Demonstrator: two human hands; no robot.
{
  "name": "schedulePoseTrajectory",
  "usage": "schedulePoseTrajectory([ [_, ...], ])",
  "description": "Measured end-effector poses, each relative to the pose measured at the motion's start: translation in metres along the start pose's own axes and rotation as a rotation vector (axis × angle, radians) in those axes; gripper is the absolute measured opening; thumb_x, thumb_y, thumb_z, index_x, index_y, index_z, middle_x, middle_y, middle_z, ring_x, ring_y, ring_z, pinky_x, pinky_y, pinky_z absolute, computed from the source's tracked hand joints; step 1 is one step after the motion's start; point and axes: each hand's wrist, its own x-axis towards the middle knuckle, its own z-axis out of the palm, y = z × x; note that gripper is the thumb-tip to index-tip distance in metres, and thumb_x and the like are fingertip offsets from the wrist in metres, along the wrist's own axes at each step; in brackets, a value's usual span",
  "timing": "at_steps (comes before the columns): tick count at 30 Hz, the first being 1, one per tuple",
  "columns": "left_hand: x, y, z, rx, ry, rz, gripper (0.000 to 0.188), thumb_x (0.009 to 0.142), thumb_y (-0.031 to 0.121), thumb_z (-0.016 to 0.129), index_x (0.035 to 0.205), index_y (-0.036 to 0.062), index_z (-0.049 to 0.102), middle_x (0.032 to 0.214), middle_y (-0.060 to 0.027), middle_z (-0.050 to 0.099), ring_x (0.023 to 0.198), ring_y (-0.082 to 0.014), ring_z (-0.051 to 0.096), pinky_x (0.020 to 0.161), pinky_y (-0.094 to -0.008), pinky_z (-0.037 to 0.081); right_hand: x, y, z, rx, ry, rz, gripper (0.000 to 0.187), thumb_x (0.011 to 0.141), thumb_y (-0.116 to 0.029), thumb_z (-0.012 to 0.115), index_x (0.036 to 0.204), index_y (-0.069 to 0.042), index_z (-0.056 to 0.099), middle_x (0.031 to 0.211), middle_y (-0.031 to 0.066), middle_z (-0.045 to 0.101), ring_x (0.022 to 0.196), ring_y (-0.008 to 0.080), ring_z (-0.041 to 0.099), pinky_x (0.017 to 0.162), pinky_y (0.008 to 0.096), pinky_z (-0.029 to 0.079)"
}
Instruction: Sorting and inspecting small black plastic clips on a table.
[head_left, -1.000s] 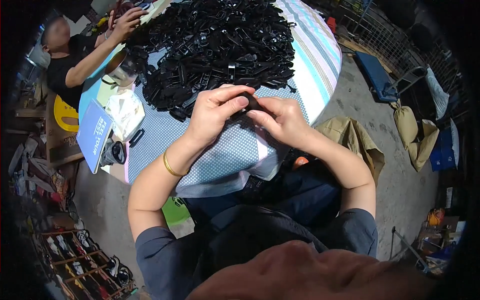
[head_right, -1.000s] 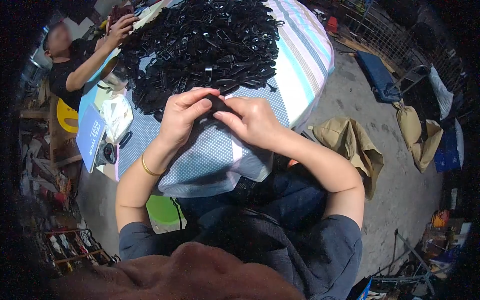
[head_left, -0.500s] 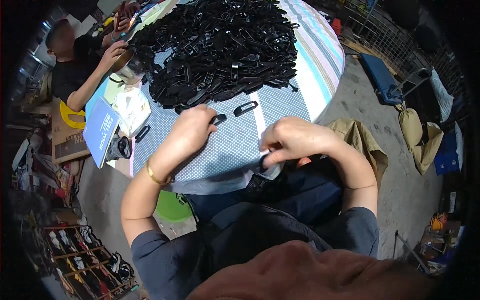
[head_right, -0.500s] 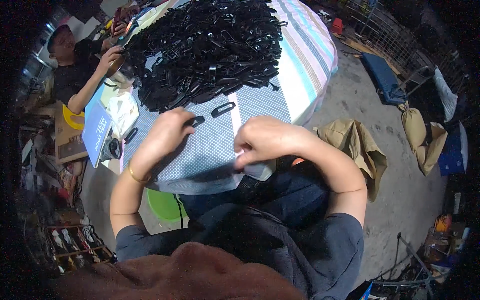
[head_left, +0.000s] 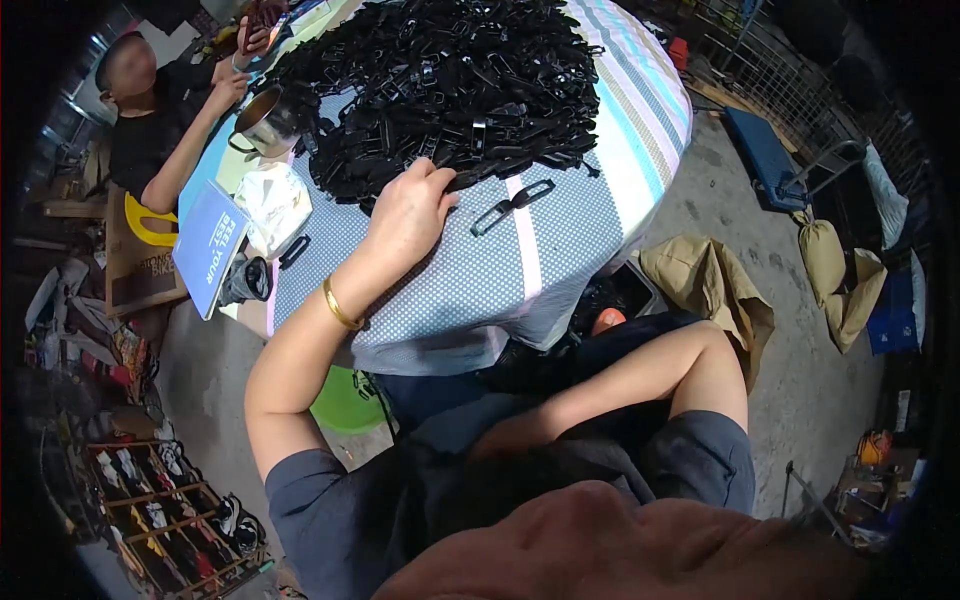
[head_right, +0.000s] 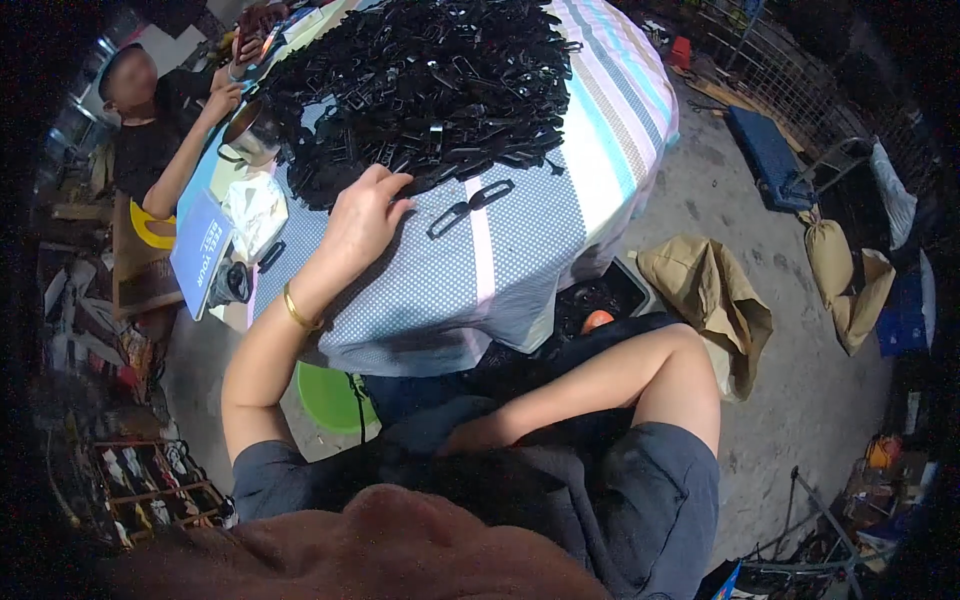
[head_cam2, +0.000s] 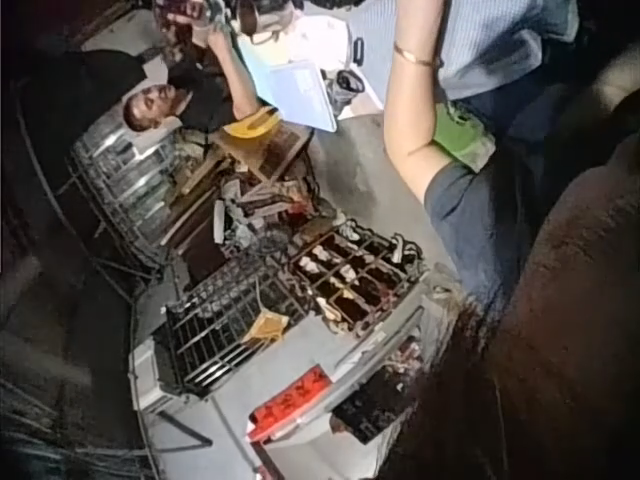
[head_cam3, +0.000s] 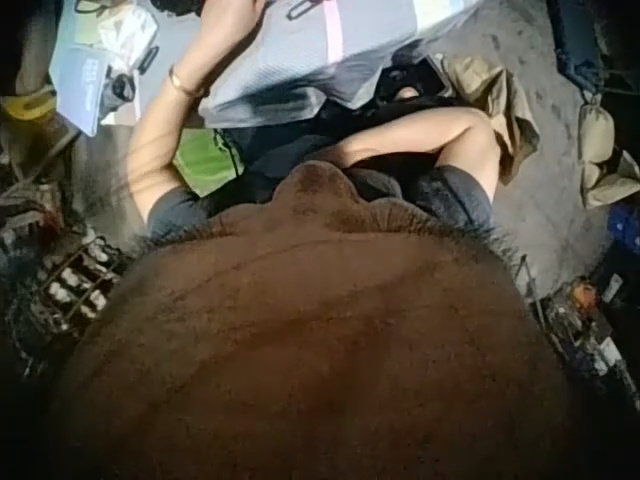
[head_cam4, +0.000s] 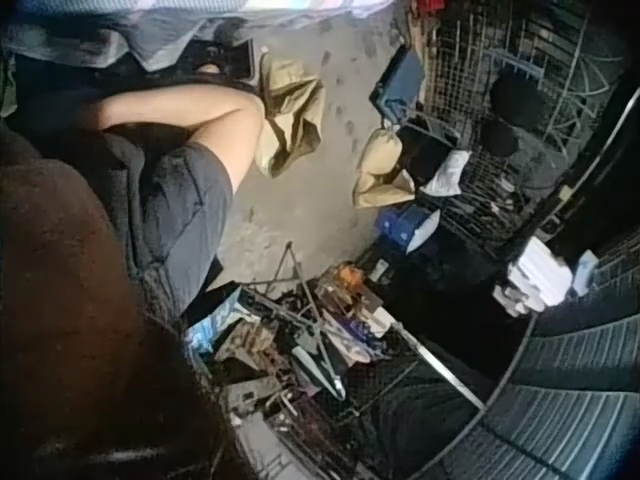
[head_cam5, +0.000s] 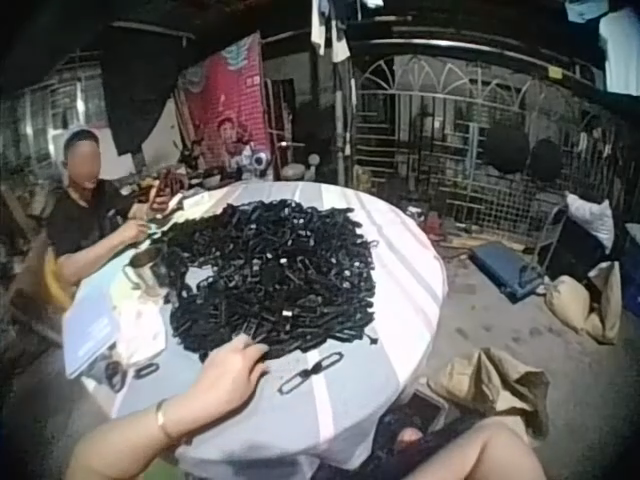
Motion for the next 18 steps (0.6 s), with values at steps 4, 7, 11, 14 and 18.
schedulePoseTrajectory([
  [4, 0.016, 0.008, 0.023, 0.157, -0.054, 0.083, 0.023, 0.075, 0.011, 0.065, 0.095, 0.0007, 0.059, 0.085, -0.0133, 0.054, 0.077, -0.0306, 0.058, 0.066, -0.0385, 0.049, -0.002, -0.025, -0.009, -0.031, -0.077, 0.232, 0.032, 0.083, -0.016, 0.052, 0.111, -0.002, 0.054, 0.107, 0.022, 0.058, 0.095, 0.0364, 0.056, 0.08, 0.0439, 0.044],
  [7, 0.004, 0.002, 0.014, 0.297, -0.025, 0.058, 0.02, 0.073, 0.011, 0.065, 0.088, 0.0005, 0.057, 0.084, -0.0125, 0.051, 0.076, -0.0279, 0.058, 0.062, -0.037, 0.051, 0.008, -0.043, -0.026, -0.201, -0.182, 0.147, 0.022, 0.083, -0.017, 0.053, 0.097, -0.001, 0.057, 0.091, 0.0205, 0.061, 0.086, 0.0369, 0.058, 0.073, 0.044, 0.046],
  [11, 0.018, 0.004, 0.029, 0.258, -0.029, 0.06, 0.023, 0.071, 0.012, 0.068, 0.088, 0.0029, 0.054, 0.087, -0.011, 0.051, 0.084, -0.0292, 0.055, 0.067, -0.0381, 0.048, -0.017, -0.05, -0.047, 0.102, 0.075, 0.06, 0.015, 0.083, -0.017, 0.052, 0.082, -0.002, 0.055, 0.076, 0.0188, 0.059, 0.075, 0.0367, 0.058, 0.066, 0.0432, 0.046],
  [14, 0.013, 0.0, 0.015, 0.176, 0.029, 0.122, 0.024, 0.071, 0.01, 0.067, 0.091, 0.0017, 0.056, 0.087, -0.0118, 0.054, 0.083, -0.0299, 0.056, 0.069, -0.038, 0.048, -0.049, -0.101, -0.111, -0.343, 0.215, 0.096, 0.02, 0.082, -0.018, 0.06, 0.093, -0.002, 0.061, 0.087, 0.014, 0.063, 0.082, 0.0318, 0.06, 0.069, 0.0382, 0.048],
  [18, 0.007, -0.004, -0.009, -0.061, 0.097, 0.032, 0.024, 0.073, 0.008, 0.063, 0.095, -0.0006, 0.061, 0.084, -0.014, 0.059, 0.077, -0.028, 0.059, 0.069, -0.0336, 0.048, -0.061, -0.149, -0.159, -0.177, 0.602, 0.255, 0.014, 0.083, -0.012, 0.061, 0.093, -0.003, 0.066, 0.09, 0.0135, 0.065, 0.082, 0.0243, 0.064, 0.072, 0.0338, 0.05],
])
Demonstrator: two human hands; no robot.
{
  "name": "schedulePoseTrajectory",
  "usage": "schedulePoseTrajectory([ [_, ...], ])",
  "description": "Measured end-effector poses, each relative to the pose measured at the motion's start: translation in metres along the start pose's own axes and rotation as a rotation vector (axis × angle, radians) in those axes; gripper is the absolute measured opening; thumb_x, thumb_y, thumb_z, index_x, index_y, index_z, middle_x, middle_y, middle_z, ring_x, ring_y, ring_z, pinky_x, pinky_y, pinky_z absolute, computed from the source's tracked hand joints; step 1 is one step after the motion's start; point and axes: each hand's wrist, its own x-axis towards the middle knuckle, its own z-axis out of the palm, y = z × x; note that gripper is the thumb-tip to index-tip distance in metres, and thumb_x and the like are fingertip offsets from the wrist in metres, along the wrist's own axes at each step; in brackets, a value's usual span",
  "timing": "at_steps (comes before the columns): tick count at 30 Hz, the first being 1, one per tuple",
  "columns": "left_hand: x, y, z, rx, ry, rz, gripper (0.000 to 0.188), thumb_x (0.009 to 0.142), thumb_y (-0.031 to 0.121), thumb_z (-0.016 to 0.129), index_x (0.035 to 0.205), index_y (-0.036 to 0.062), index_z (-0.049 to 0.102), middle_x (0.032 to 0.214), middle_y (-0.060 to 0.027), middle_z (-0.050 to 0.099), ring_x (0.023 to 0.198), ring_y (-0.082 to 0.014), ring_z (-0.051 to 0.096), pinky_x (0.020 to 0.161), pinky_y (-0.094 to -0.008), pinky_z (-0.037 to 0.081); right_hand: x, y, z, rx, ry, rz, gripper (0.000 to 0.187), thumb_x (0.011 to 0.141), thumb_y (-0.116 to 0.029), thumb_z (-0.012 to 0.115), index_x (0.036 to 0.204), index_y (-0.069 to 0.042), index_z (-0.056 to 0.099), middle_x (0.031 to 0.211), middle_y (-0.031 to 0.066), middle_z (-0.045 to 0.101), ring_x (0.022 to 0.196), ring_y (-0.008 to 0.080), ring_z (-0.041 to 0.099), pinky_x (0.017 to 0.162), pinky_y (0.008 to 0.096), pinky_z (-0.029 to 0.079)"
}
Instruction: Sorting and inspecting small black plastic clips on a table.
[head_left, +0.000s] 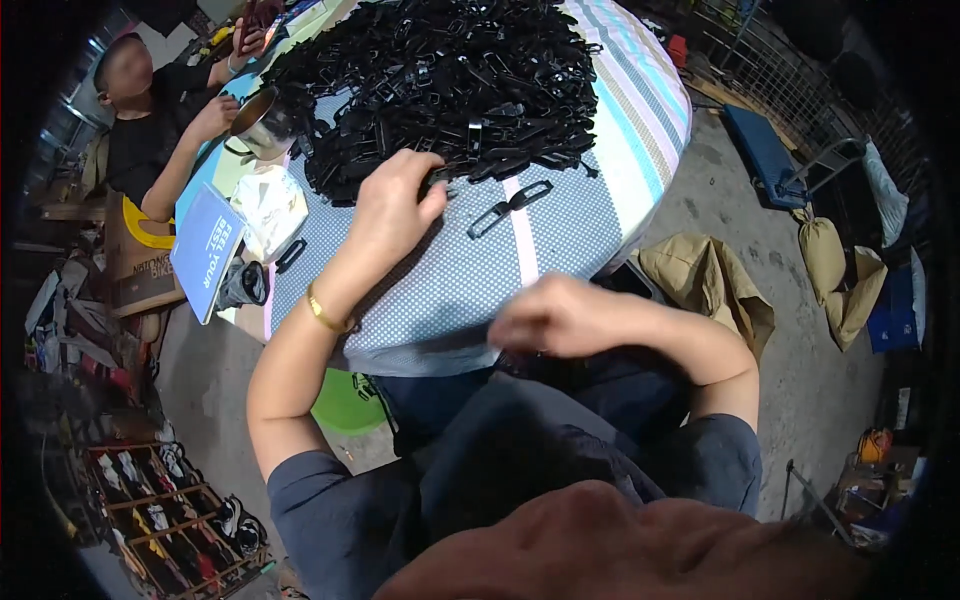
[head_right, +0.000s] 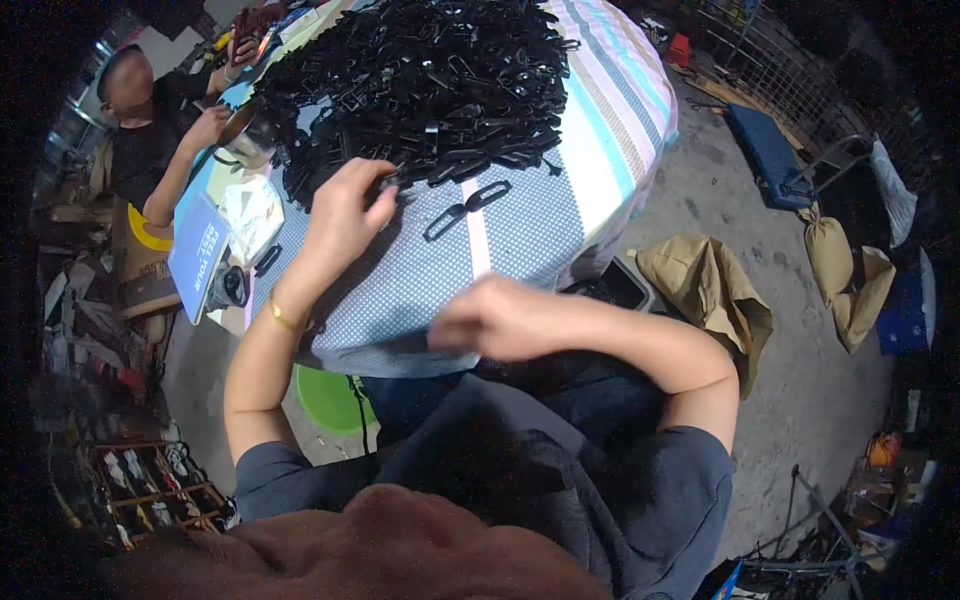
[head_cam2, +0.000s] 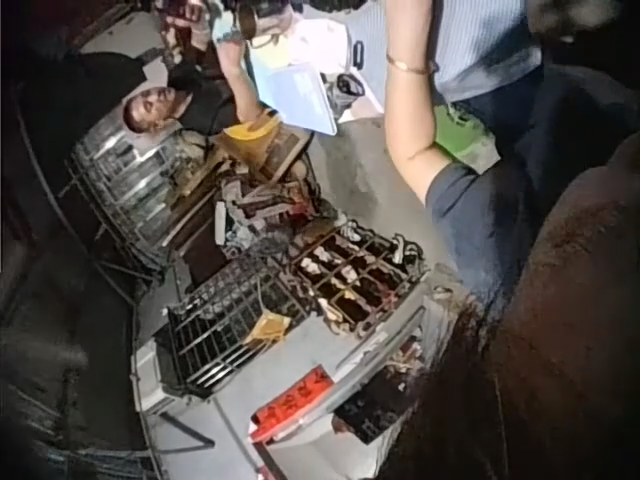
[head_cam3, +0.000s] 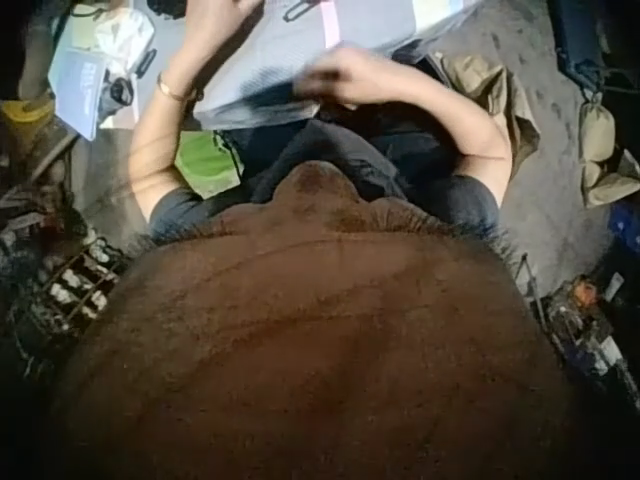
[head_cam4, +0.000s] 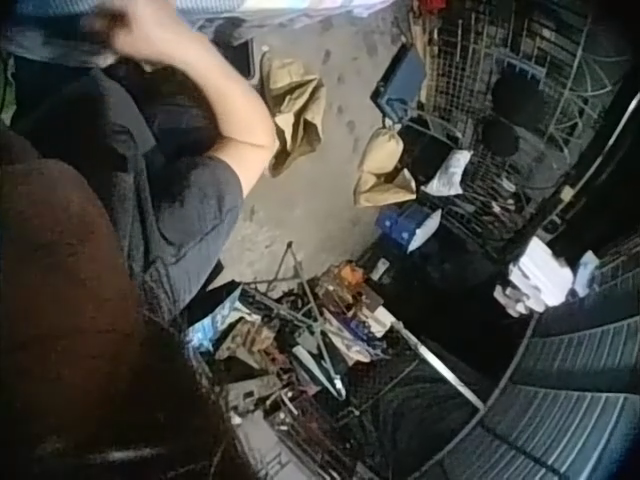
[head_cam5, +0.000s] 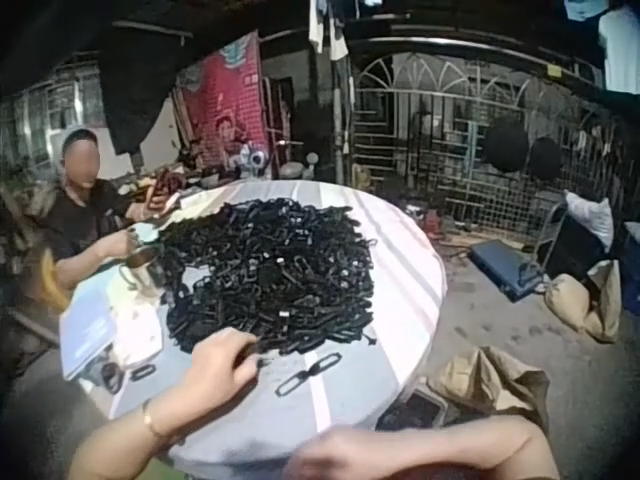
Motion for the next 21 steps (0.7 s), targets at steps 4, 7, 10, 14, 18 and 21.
schedulePoseTrajectory([
  [4, -0.004, 0.015, -0.024, -0.127, -0.192, -0.076, 0.021, 0.072, 0.005, 0.063, 0.092, -0.0006, 0.063, 0.083, -0.0139, 0.057, 0.075, -0.0258, 0.059, 0.067, -0.0313, 0.047, 0.023, 0.029, -0.021, -0.844, 0.618, -0.268, 0.024, 0.074, -0.008, 0.064, 0.097, -0.003, 0.061, 0.095, 0.0081, 0.062, 0.083, 0.0252, 0.057, 0.071, 0.0338, 0.048],
  [7, -0.009, 0.014, -0.026, -0.101, -0.368, 0.004, 0.021, 0.07, 0.004, 0.064, 0.091, -0.0011, 0.063, 0.081, -0.0129, 0.056, 0.074, -0.0247, 0.058, 0.066, -0.0313, 0.047, 0.033, 0.052, -0.026, -0.951, 0.54, -0.227, 0.03, 0.072, -0.008, 0.065, 0.101, -0.003, 0.059, 0.094, 0.0088, 0.06, 0.084, 0.0262, 0.055, 0.072, 0.0345, 0.047],
  [10, -0.007, 0.021, -0.011, -0.257, -0.455, -0.095, 0.023, 0.068, 0.002, 0.068, 0.089, -0.0011, 0.059, 0.075, -0.0082, 0.053, 0.067, -0.0164, 0.055, 0.063, -0.0271, 0.045, 0.033, 0.056, -0.031, -0.957, 0.533, -0.214, 0.032, 0.071, -0.009, 0.066, 0.102, -0.002, 0.059, 0.089, 0.0094, 0.058, 0.084, 0.0271, 0.054, 0.071, 0.0358, 0.047],
  [14, -0.006, 0.023, 0.011, -0.441, -0.469, -0.285, 0.023, 0.071, 0.003, 0.07, 0.09, -0.002, 0.059, 0.072, 0.001, 0.051, 0.063, -0.0058, 0.046, 0.058, -0.0205, 0.041, 0.022, 0.046, -0.039, -0.707, 0.707, -0.198, 0.027, 0.073, -0.008, 0.066, 0.099, -0.001, 0.062, 0.085, 0.0118, 0.059, 0.08, 0.0262, 0.055, 0.07, 0.0348, 0.046],
  [18, -0.001, 0.021, 0.026, -0.873, -0.375, -0.451, 0.026, 0.077, 0.002, 0.065, 0.101, -0.0034, 0.059, 0.083, -0.0044, 0.062, 0.074, -0.0082, 0.058, 0.068, -0.0219, 0.049, 0.017, 0.042, -0.033, -0.294, 0.774, -0.061, 0.025, 0.078, -0.007, 0.065, 0.102, 0.001, 0.063, 0.089, 0.0105, 0.061, 0.08, 0.0186, 0.059, 0.069, 0.0278, 0.048],
  [21, 0.001, 0.022, 0.032, -1.118, -0.269, -0.545, 0.029, 0.08, -0.001, 0.061, 0.108, -0.0051, 0.055, 0.087, -0.0061, 0.063, 0.079, -0.0101, 0.061, 0.073, -0.021, 0.05, 0.017, 0.043, -0.032, -0.198, 0.796, 0.016, 0.025, 0.077, -0.005, 0.065, 0.101, 0.002, 0.063, 0.091, 0.0086, 0.062, 0.077, 0.0135, 0.06, 0.065, 0.025, 0.049],
])
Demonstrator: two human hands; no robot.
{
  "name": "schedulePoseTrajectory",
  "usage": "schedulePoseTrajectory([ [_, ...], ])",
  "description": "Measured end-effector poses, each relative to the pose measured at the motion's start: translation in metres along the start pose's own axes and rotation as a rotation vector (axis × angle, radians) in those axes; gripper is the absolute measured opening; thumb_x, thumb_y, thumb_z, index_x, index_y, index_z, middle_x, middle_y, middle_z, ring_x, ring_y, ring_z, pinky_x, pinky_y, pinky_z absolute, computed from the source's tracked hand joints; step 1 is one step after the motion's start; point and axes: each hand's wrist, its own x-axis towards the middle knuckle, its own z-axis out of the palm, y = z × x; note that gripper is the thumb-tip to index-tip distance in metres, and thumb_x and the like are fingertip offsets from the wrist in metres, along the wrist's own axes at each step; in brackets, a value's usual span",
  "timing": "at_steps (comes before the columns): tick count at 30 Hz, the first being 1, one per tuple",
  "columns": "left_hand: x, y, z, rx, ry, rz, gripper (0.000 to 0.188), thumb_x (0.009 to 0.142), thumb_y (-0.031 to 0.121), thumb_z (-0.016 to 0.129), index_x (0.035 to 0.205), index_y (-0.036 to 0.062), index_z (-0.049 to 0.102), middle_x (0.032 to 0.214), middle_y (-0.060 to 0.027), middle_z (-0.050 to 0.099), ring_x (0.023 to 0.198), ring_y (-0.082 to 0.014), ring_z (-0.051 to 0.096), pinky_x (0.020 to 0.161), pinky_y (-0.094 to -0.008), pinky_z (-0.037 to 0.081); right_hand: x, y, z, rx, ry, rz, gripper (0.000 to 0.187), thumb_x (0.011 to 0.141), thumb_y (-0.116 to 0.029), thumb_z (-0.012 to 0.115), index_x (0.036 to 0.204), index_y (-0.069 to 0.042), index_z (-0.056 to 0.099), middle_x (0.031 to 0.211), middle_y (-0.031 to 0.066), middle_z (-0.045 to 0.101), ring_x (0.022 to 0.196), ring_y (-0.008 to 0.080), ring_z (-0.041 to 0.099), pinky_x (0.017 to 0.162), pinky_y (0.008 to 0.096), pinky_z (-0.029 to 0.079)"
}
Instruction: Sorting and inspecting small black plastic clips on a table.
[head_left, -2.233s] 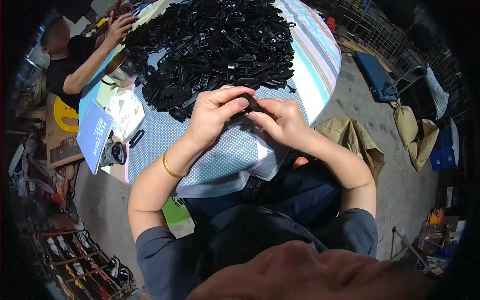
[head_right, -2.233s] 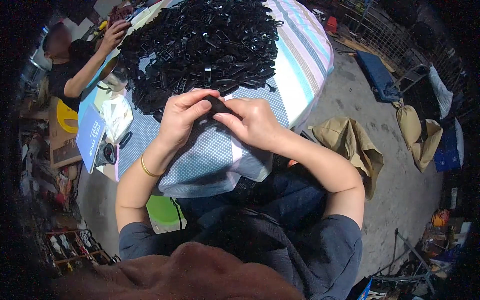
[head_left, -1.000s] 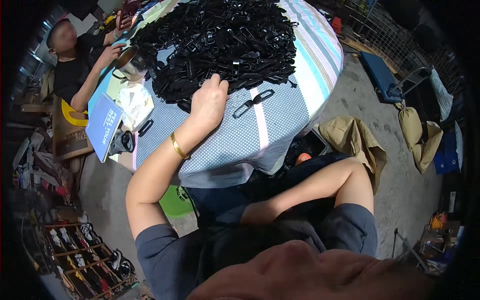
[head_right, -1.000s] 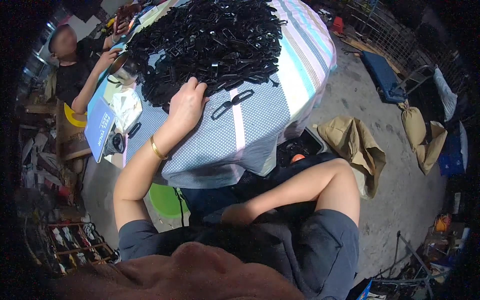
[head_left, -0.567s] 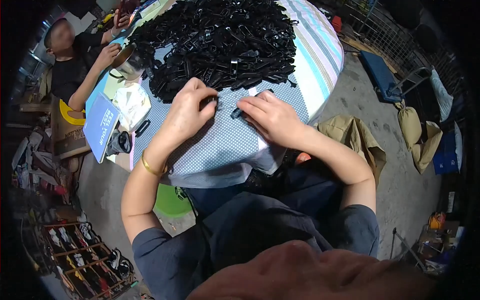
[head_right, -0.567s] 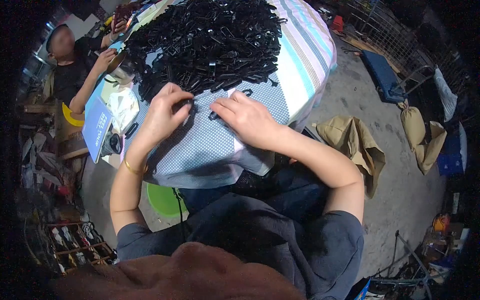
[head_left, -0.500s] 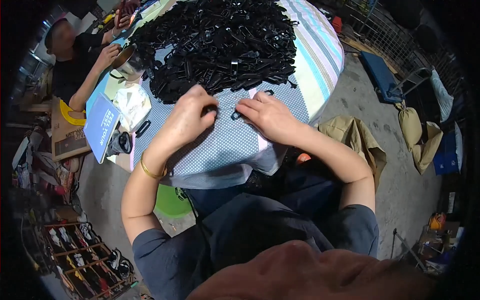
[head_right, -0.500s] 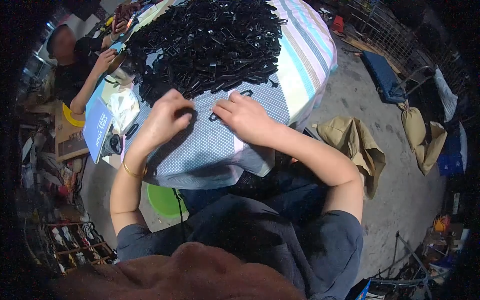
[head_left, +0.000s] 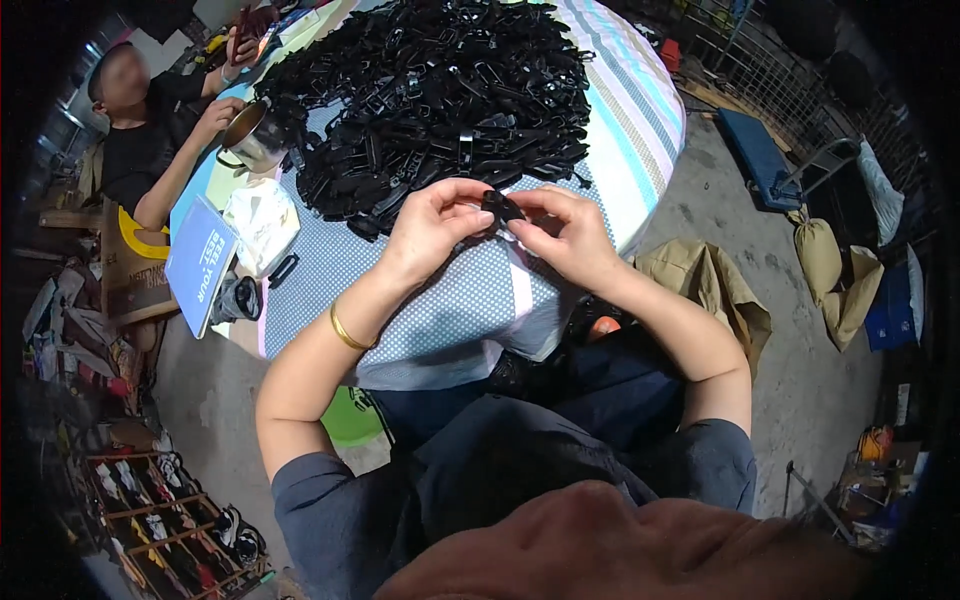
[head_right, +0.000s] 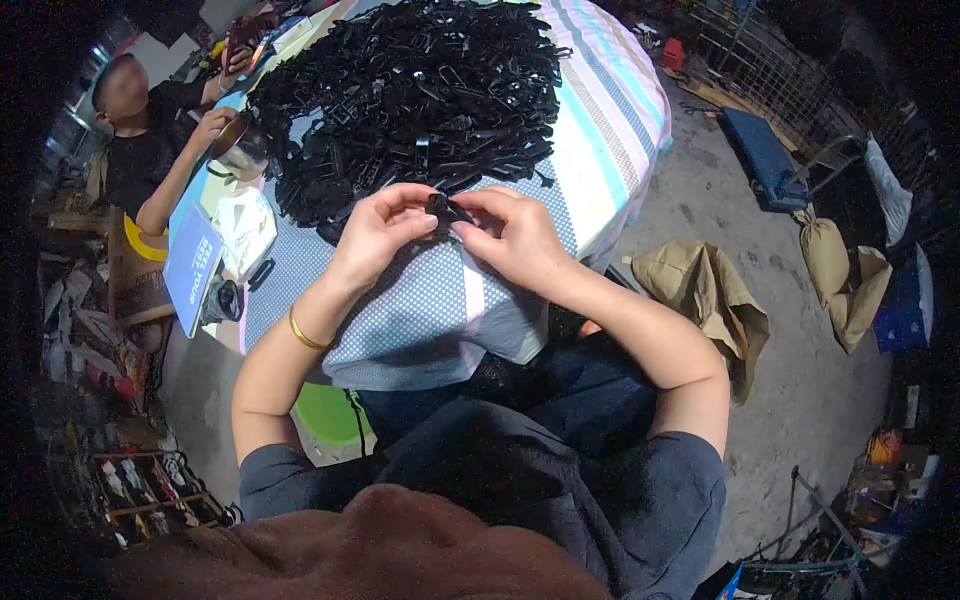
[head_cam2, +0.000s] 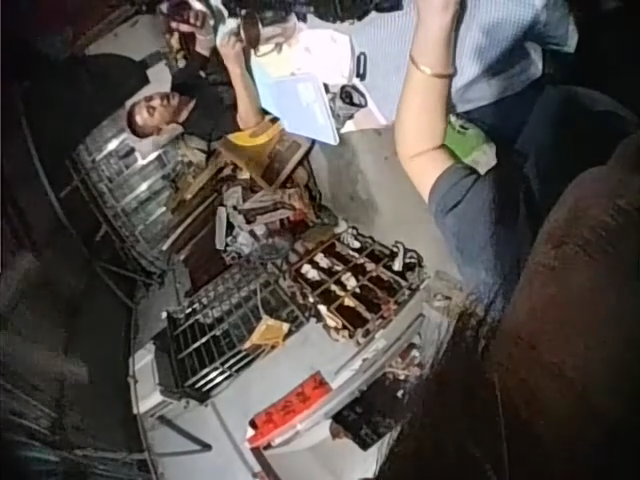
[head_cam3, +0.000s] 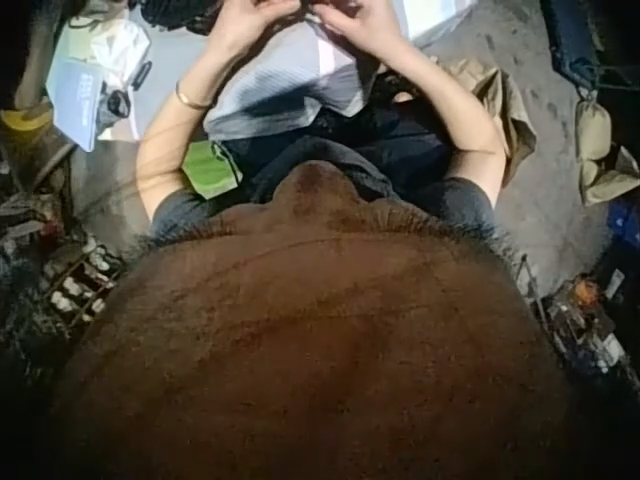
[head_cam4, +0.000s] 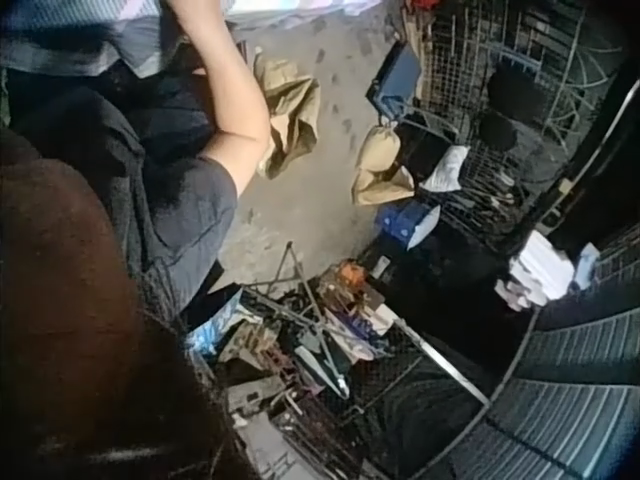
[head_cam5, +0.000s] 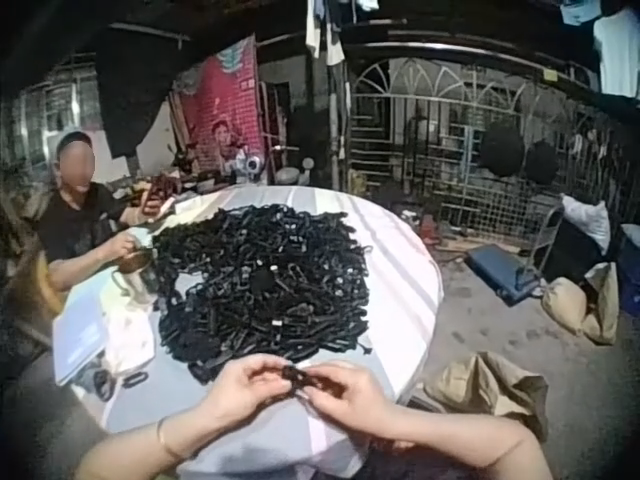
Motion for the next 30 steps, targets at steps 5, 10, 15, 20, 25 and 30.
schedulePoseTrajectory([
  [5, -0.001, -0.006, 0.01, 0.01, 0.055, 0.066, 0.03, 0.08, 0.0, 0.063, 0.109, -0.0047, 0.059, 0.088, -0.0087, 0.065, 0.077, -0.0115, 0.063, 0.073, -0.0218, 0.052, -0.001, 0.003, -0.001, -0.084, 0.07, -0.093, 0.025, 0.073, -0.003, 0.068, 0.097, 0.003, 0.062, 0.087, 0.0102, 0.062, 0.072, 0.0168, 0.062, 0.06, 0.0259, 0.05],
  [10, -0.004, -0.013, 0.016, 0.066, 0.141, 0.151, 0.031, 0.08, 0.003, 0.064, 0.11, -0.0041, 0.06, 0.09, -0.0088, 0.066, 0.08, -0.0101, 0.062, 0.073, -0.021, 0.051, 0.0, 0.0, 0.002, -0.298, 0.122, -0.344, 0.028, 0.07, -0.004, 0.071, 0.094, 0.003, 0.059, 0.086, 0.0132, 0.061, 0.07, 0.0249, 0.062, 0.058, 0.0292, 0.05],
  [15, -0.003, -0.011, 0.009, -0.169, 0.026, 0.147, 0.026, 0.088, 0.005, 0.055, 0.112, -0.0038, 0.059, 0.106, -0.0092, 0.063, 0.095, -0.0136, 0.058, 0.086, -0.0253, 0.046, 0.006, 0.003, 0.006, -0.162, 0.073, -0.19, 0.033, 0.072, -0.011, 0.072, 0.098, 0.002, 0.057, 0.086, 0.0128, 0.06, 0.068, 0.0251, 0.06, 0.062, 0.0283, 0.049],
  [20, -0.006, -0.011, 0.001, -0.076, -0.061, 0.193, 0.027, 0.088, 0.009, 0.056, 0.111, -0.0038, 0.059, 0.105, -0.0104, 0.062, 0.097, -0.017, 0.058, 0.088, -0.0284, 0.044, 0.004, -0.008, 0.004, -0.158, -0.077, -0.124, 0.027, 0.073, -0.021, 0.071, 0.086, 0.002, 0.065, 0.075, 0.0166, 0.062, 0.068, 0.0308, 0.061, 0.06, 0.0355, 0.049],
  [25, -0.008, -0.012, -0.002, 0.023, -0.109, 0.242, 0.024, 0.088, 0.01, 0.055, 0.107, -0.0032, 0.061, 0.101, -0.0097, 0.063, 0.092, -0.0159, 0.059, 0.085, -0.0273, 0.045, 0.0, -0.006, 0.012, -0.211, 0.007, -0.258, 0.026, 0.073, -0.024, 0.071, 0.082, 0.0, 0.065, 0.071, 0.0144, 0.062, 0.064, 0.0309, 0.06, 0.057, 0.038, 0.047],
  [30, -0.007, 0.0, -0.002, 0.184, -0.191, 0.038, 0.025, 0.086, 0.011, 0.058, 0.106, -0.0039, 0.061, 0.089, -0.0062, 0.066, 0.079, -0.0087, 0.059, 0.073, -0.0224, 0.047, 0.015, 0.002, -0.028, -0.256, -0.338, -0.248, 0.03, 0.073, -0.026, 0.069, 0.09, -0.002, 0.065, 0.087, 0.0128, 0.064, 0.08, 0.0297, 0.06, 0.069, 0.0378, 0.048],
])
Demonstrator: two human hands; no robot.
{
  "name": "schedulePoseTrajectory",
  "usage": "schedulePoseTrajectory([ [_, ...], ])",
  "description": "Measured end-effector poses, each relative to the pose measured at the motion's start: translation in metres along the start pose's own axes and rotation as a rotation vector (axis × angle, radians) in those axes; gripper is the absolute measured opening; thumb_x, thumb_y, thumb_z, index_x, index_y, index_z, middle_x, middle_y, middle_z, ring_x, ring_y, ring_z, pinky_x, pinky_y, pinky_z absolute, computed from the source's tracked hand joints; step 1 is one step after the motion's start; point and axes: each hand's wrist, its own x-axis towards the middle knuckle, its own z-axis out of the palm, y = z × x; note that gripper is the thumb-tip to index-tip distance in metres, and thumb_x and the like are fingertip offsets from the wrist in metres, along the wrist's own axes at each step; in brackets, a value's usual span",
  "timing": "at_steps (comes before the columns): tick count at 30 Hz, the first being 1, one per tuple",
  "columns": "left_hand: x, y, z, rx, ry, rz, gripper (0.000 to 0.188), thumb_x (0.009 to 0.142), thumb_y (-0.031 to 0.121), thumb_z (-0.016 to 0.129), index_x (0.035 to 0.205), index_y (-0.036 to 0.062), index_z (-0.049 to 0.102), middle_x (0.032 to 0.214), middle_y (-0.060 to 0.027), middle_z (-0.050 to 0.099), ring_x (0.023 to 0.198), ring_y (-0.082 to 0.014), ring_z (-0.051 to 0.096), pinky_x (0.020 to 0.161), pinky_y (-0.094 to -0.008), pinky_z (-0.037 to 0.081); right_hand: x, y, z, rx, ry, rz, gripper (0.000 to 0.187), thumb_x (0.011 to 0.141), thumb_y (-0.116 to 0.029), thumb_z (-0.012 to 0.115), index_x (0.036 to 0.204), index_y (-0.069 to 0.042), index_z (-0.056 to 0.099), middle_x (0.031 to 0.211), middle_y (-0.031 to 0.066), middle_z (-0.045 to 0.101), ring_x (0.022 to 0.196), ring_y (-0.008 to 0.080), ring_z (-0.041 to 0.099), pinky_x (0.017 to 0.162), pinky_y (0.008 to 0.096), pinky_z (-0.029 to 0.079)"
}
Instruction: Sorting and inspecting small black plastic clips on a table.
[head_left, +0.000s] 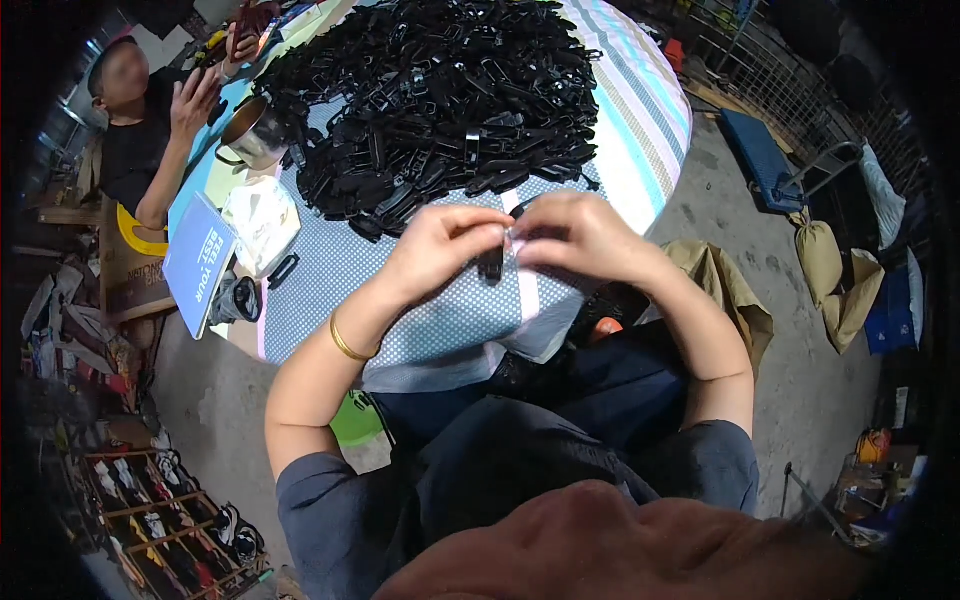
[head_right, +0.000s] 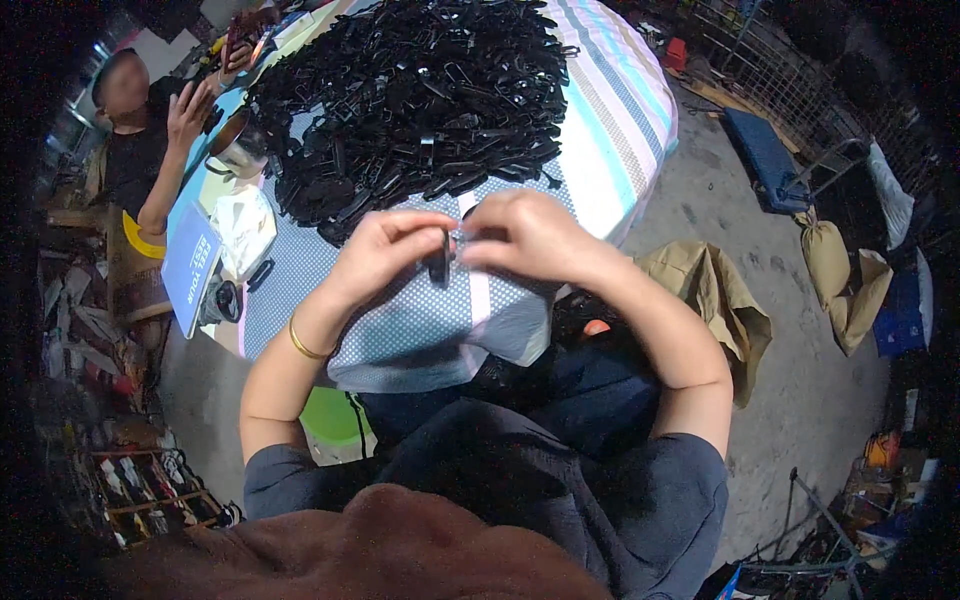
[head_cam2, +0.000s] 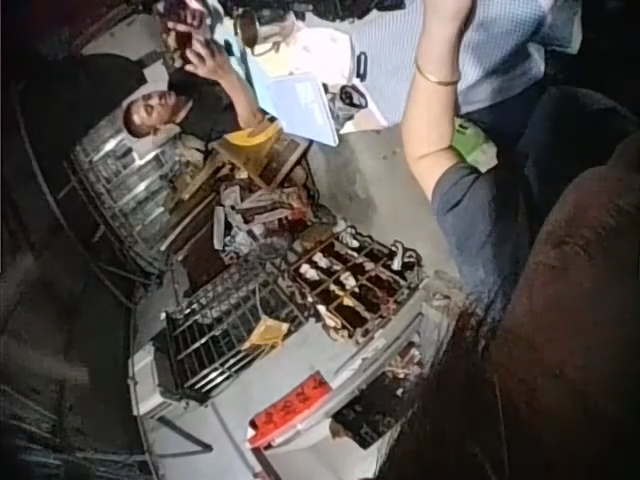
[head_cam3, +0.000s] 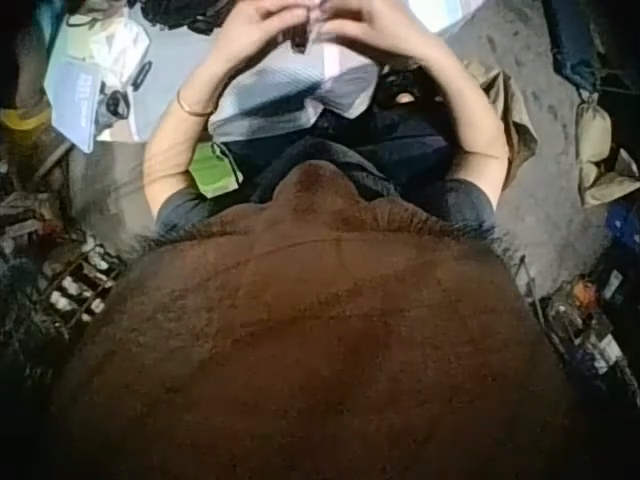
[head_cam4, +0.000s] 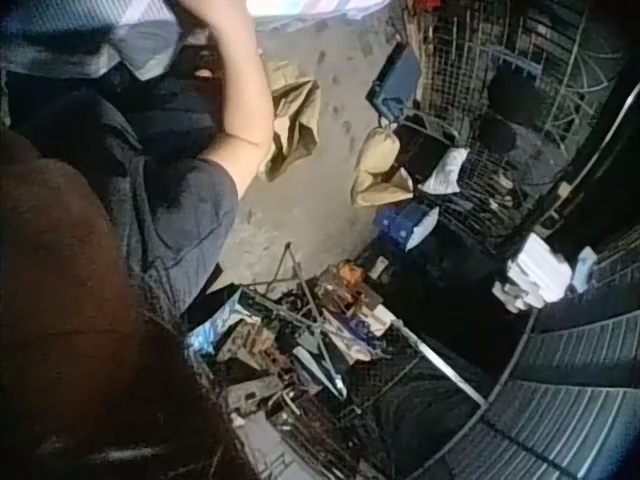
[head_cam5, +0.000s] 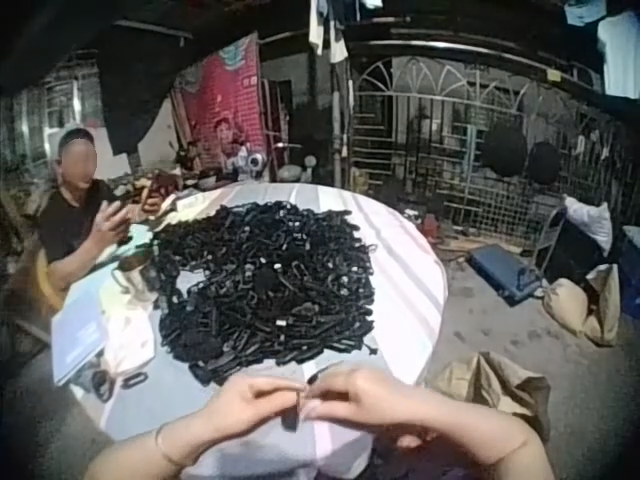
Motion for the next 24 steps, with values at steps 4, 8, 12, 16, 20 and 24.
schedulePoseTrajectory([
  [4, 0.0, -0.001, 0.008, 0.207, -0.121, -0.171, 0.023, 0.084, 0.014, 0.062, 0.1, -0.0028, 0.063, 0.078, -0.0035, 0.062, 0.071, -0.0091, 0.057, 0.066, -0.0235, 0.047, -0.001, 0.01, -0.002, -0.343, 0.096, -0.025, 0.033, 0.074, -0.011, 0.065, 0.106, -0.004, 0.06, 0.104, 0.011, 0.059, 0.09, 0.029, 0.053, 0.078, 0.0355, 0.046],
  [8, 0.012, 0.008, 0.006, 0.686, 0.112, 0.259, 0.022, 0.077, 0.015, 0.065, 0.093, -0.0002, 0.065, 0.079, -0.0125, 0.058, 0.072, -0.0241, 0.057, 0.065, -0.0326, 0.046, -0.003, 0.017, 0.009, -0.366, 0.057, -0.013, 0.031, 0.074, -0.012, 0.065, 0.104, -0.004, 0.061, 0.095, 0.0095, 0.06, 0.087, 0.028, 0.055, 0.075, 0.0359, 0.047],
  [12, 0.042, -0.001, 0.005, 0.902, 0.279, 0.343, 0.024, 0.075, 0.018, 0.066, 0.092, 0.001, 0.066, 0.082, -0.0138, 0.057, 0.075, -0.0286, 0.059, 0.066, -0.0365, 0.047, -0.003, 0.011, 0.003, -0.379, 0.002, 0.056, 0.031, 0.072, -0.011, 0.062, 0.103, -0.004, 0.06, 0.089, 0.0123, 0.059, 0.079, 0.0296, 0.058, 0.07, 0.0375, 0.049],
  [16, 0.063, -0.007, 0.02, 1.256, 0.277, 0.304, 0.02, 0.074, 0.018, 0.066, 0.084, 0.0015, 0.062, 0.085, -0.0124, 0.054, 0.079, -0.0292, 0.058, 0.067, -0.0389, 0.049, -0.008, 0.014, -0.005, -0.251, 0.072, 0.129, 0.035, 0.069, -0.01, 0.058, 0.103, -0.003, 0.058, 0.085, 0.0159, 0.059, 0.072, 0.0309, 0.058, 0.067, 0.0395, 0.049],
  [20, 0.064, -0.009, 0.021, 1.305, 0.287, 0.3, 0.019, 0.071, 0.014, 0.066, 0.082, 0.0011, 0.057, 0.09, -0.012, 0.052, 0.086, -0.0292, 0.054, 0.07, -0.0377, 0.049, -0.006, 0.013, -0.022, 0.041, 0.044, 0.411, 0.032, 0.07, -0.014, 0.063, 0.099, -0.003, 0.057, 0.073, 0.0086, 0.057, 0.064, 0.0172, 0.056, 0.06, 0.0304, 0.046],
  [24, 0.051, -0.013, 0.016, 1.315, 0.275, 0.481, 0.012, 0.069, 0.003, 0.058, 0.08, -0.0014, 0.058, 0.085, -0.0126, 0.054, 0.084, -0.0266, 0.054, 0.068, -0.0339, 0.051, -0.013, 0.025, -0.028, 0.111, -0.046, 0.3, 0.022, 0.076, -0.014, 0.067, 0.092, -0.001, 0.061, 0.072, 0.007, 0.06, 0.064, 0.014, 0.057, 0.062, 0.0276, 0.045],
])
